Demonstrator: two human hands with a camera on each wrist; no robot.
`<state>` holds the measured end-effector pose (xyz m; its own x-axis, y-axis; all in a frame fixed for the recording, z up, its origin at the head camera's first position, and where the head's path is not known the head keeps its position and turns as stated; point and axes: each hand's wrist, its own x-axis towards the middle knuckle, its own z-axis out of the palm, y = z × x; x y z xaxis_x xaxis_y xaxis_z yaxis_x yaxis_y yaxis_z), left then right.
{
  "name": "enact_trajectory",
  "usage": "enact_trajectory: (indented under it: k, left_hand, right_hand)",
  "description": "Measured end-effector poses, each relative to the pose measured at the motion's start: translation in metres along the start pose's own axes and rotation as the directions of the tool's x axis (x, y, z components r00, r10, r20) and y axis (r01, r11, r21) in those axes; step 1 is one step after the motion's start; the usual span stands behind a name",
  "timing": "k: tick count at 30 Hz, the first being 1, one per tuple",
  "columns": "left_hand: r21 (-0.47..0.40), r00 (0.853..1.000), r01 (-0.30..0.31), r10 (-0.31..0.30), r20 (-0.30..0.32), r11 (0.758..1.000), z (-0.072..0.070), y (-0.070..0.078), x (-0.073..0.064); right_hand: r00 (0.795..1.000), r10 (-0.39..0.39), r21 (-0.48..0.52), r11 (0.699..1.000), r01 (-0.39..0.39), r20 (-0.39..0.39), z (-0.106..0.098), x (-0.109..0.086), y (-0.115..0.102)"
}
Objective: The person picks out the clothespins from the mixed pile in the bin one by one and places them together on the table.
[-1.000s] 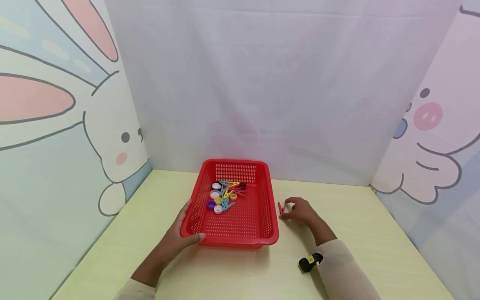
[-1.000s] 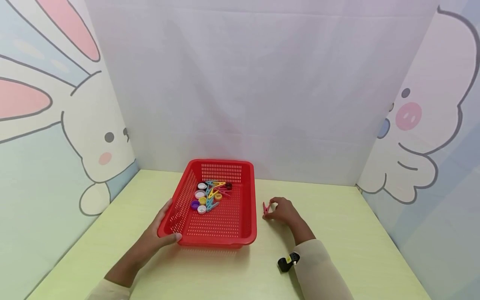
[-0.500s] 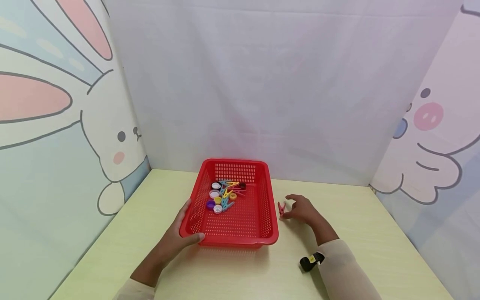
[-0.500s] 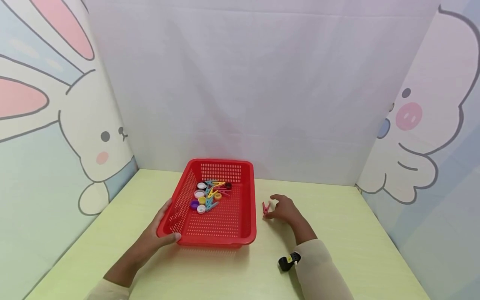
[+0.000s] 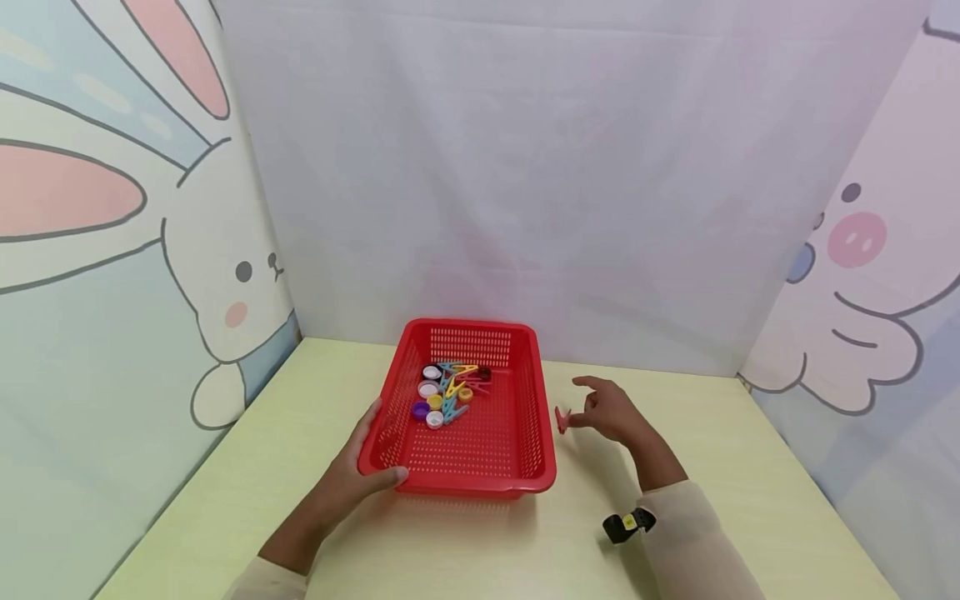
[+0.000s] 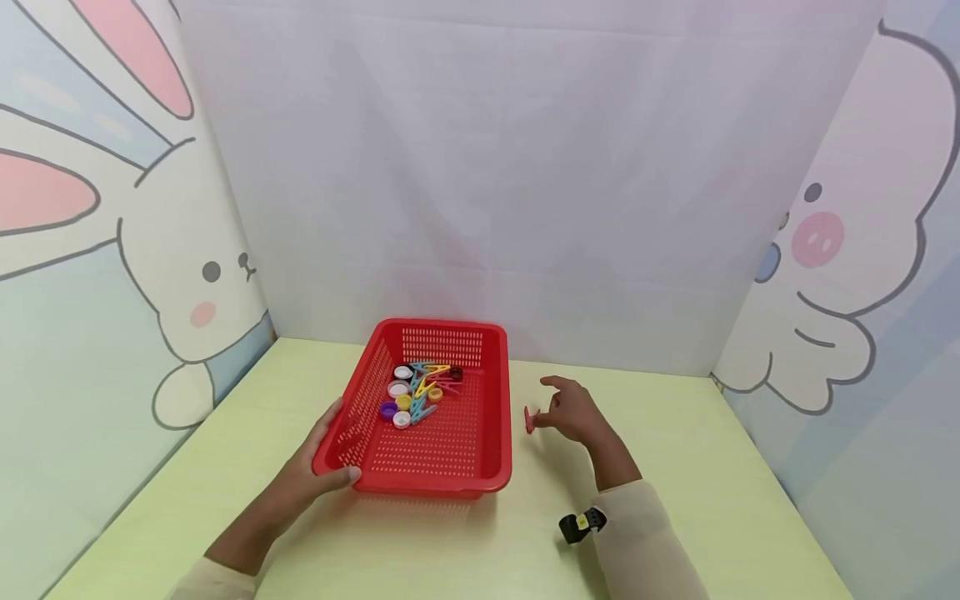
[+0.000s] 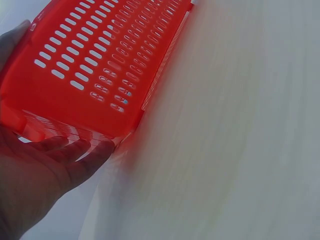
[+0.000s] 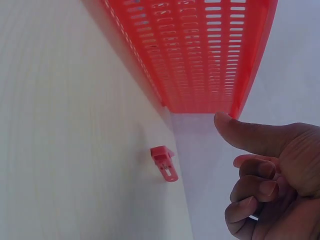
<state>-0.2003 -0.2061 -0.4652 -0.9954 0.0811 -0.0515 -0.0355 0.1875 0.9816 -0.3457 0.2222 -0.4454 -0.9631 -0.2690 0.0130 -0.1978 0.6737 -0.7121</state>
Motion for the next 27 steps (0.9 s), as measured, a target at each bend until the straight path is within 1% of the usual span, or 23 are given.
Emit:
enact_trajectory:
  k: [4, 8, 14, 17, 21, 27]
  left_hand:
    - [-0.004, 1.0, 0.01, -0.01, 0.002, 1.0, 0.0, -0.001, 0.002]
    - [-0.006, 1.0, 0.009, -0.009, 0.004, 1.0, 0.0, -0.002, 0.002]
    - [0.009, 1.0, 0.002, -0.002, 0.001, 1.0, -0.001, -0.003, 0.0]
    - [-0.002, 1.0, 0.011, -0.011, 0.004, 1.0, 0.002, -0.004, 0.0]
    - [-0.016, 1.0, 0.015, -0.015, 0.009, 1.0, 0.005, -0.004, 0.001]
    - [-0.007, 1.0, 0.008, -0.008, -0.005, 1.0, 0.001, -0.002, 0.0]
  right_hand:
    - [0.999, -0.032, -0.003, 0.999, 0.031, -0.025, -0.01, -0.004, -0.01]
    - [0.997, -0.066, 0.004, 0.998, 0.066, -0.051, -0.019, -0.007, -0.025]
    - [0.985, -0.143, -0.02, 0.99, 0.142, -0.099, -0.024, -0.008, -0.05]
    - [0.978, -0.158, -0.022, 0.988, 0.156, -0.136, -0.024, -0.007, -0.062]
    - [0.973, -0.176, 0.002, 0.984, 0.178, -0.15, -0.019, -0.006, -0.081]
    - [0.972, -0.209, 0.016, 0.977, 0.212, -0.112, -0.008, 0.004, -0.11]
